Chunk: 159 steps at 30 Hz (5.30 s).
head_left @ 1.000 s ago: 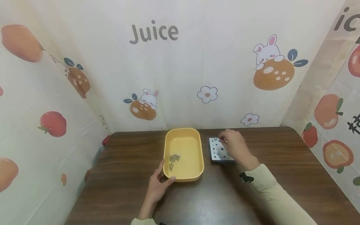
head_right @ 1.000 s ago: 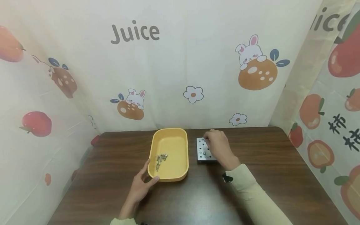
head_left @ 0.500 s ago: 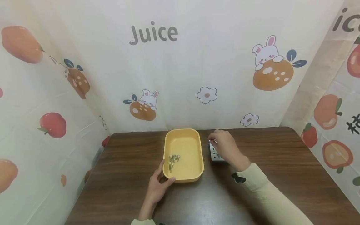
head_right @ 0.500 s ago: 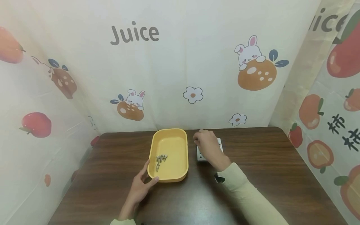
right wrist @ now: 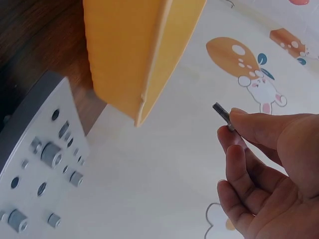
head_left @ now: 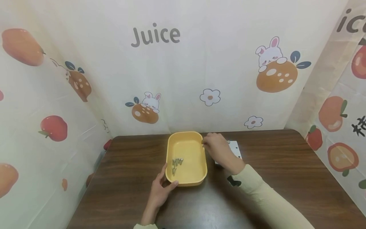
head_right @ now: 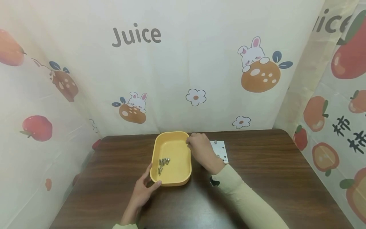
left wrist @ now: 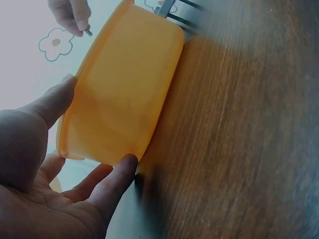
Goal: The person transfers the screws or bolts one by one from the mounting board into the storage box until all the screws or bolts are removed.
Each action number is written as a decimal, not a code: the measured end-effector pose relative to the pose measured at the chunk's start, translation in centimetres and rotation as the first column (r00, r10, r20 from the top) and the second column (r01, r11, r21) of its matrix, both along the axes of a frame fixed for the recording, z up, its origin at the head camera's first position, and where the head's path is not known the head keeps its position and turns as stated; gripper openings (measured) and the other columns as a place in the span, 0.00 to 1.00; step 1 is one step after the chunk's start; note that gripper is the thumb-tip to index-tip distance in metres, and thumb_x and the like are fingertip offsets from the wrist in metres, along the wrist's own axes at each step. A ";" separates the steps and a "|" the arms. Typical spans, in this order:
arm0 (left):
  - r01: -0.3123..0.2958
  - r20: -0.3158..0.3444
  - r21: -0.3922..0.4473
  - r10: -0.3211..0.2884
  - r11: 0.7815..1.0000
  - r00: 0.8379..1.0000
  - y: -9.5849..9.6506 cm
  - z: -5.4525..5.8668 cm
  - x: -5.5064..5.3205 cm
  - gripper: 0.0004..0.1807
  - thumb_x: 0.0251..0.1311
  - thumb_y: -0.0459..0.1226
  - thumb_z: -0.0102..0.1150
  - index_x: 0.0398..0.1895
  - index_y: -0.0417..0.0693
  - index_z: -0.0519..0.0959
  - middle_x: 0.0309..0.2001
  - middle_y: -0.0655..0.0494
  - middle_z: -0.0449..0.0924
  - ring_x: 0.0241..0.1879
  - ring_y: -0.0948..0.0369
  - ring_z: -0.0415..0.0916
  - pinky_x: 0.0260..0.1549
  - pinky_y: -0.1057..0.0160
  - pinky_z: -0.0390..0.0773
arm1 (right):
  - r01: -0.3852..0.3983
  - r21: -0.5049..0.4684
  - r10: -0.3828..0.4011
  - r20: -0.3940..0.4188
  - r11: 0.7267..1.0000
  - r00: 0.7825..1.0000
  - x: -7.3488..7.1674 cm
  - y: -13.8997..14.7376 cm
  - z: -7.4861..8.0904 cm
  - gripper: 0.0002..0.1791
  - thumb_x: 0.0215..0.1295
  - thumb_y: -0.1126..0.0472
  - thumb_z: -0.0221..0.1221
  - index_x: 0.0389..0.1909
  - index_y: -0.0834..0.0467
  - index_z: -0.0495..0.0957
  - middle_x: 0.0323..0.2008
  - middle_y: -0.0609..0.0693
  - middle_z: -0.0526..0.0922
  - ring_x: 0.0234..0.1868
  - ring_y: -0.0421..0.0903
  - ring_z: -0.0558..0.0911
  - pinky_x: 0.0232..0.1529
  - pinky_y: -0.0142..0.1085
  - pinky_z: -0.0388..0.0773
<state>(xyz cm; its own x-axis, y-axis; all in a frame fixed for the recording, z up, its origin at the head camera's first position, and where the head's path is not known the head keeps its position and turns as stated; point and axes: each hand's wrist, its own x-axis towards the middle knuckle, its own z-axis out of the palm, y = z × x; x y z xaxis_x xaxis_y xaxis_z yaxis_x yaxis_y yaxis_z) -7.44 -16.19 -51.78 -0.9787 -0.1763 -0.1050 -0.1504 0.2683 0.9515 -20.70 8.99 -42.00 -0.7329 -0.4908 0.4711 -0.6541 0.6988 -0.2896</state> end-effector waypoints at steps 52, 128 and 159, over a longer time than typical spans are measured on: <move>0.017 -0.040 0.001 -0.017 1.000 0.999 -0.1 -0.1 -0.1 0.51 0.60 0.40 0.78 0.84 0.51 0.61 0.76 0.32 0.64 0.74 0.35 0.66 0.75 0.35 0.65 | -0.032 0.238 0.010 0.093 0.971 0.996 2.0 -8.3 -0.9 0.21 0.54 0.74 0.68 0.12 0.51 0.74 0.17 0.43 0.76 0.22 0.41 0.71 0.33 0.38 0.78; 0.013 0.007 -0.007 -0.013 1.000 1.000 -0.1 -0.2 -0.2 0.50 0.61 0.39 0.77 0.84 0.53 0.61 0.78 0.34 0.62 0.76 0.37 0.63 0.76 0.34 0.61 | -0.072 0.467 -0.180 0.472 0.881 0.863 1.4 -12.6 -0.6 0.07 0.65 0.72 0.66 0.35 0.57 0.80 0.23 0.47 0.76 0.22 0.42 0.74 0.24 0.33 0.76; 0.020 -0.001 0.005 -0.020 1.000 1.000 -0.2 -0.2 -0.1 0.49 0.61 0.39 0.77 0.84 0.53 0.61 0.77 0.34 0.64 0.76 0.35 0.62 0.77 0.34 0.59 | -0.129 0.449 -0.140 0.519 0.884 0.843 0.5 -13.2 -1.4 0.04 0.72 0.68 0.61 0.39 0.58 0.83 0.24 0.48 0.81 0.21 0.41 0.77 0.22 0.29 0.79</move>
<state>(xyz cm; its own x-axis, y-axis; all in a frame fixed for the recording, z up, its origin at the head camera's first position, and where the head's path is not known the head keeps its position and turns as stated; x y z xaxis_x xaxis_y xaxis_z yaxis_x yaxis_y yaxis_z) -7.56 -16.36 -52.00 -0.9822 -0.1557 -0.1048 -0.1439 0.2665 0.9530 -20.16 -4.19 -43.39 -0.8006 -0.5410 -0.2577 -0.4908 0.8387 -0.2360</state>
